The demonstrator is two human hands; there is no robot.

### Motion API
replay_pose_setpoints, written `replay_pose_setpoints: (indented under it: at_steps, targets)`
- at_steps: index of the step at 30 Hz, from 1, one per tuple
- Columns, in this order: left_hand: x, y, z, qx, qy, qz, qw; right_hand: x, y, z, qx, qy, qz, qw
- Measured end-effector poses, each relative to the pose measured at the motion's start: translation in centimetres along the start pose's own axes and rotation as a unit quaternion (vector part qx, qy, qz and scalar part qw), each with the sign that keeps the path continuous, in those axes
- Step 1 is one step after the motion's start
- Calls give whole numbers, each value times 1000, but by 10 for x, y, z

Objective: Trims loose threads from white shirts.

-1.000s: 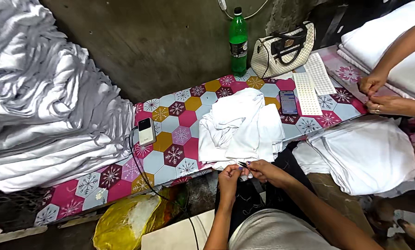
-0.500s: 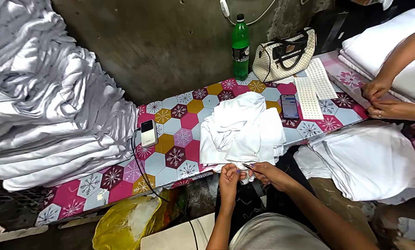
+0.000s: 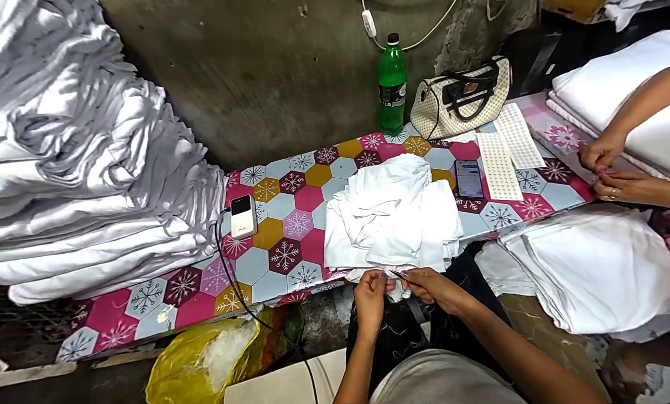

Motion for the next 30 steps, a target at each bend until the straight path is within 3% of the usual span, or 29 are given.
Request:
replay_pose_setpoints:
  at_steps: [16, 23, 25, 28, 30]
  targets:
    - [0, 8, -6, -24, 19, 14, 999, -6, -2, 7, -18, -2, 67, 998]
    - [-7, 11, -11, -35, 22, 26, 999, -1, -13, 9, 9, -2, 45, 999]
    - [-11, 14, -21, -51, -20, -2, 998, 1, -7, 7, 21, -6, 40, 999]
    - [-8, 17, -39, -74, -228, -43, 970, -2, 7, 1, 24, 5, 36, 999]
    - [5, 21, -34, -34, -307, 28, 951, -6, 14, 0, 24, 11, 26, 999]
Point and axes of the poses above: each hand's wrist, its own y-axis away from the middle knuckle, its own z-axis out of the palm, x = y × z, the point moved 2 cm from there along -y, towards the middle knuckle, and after that the axes turned 1 degree about -x, right-handed, at the moved point
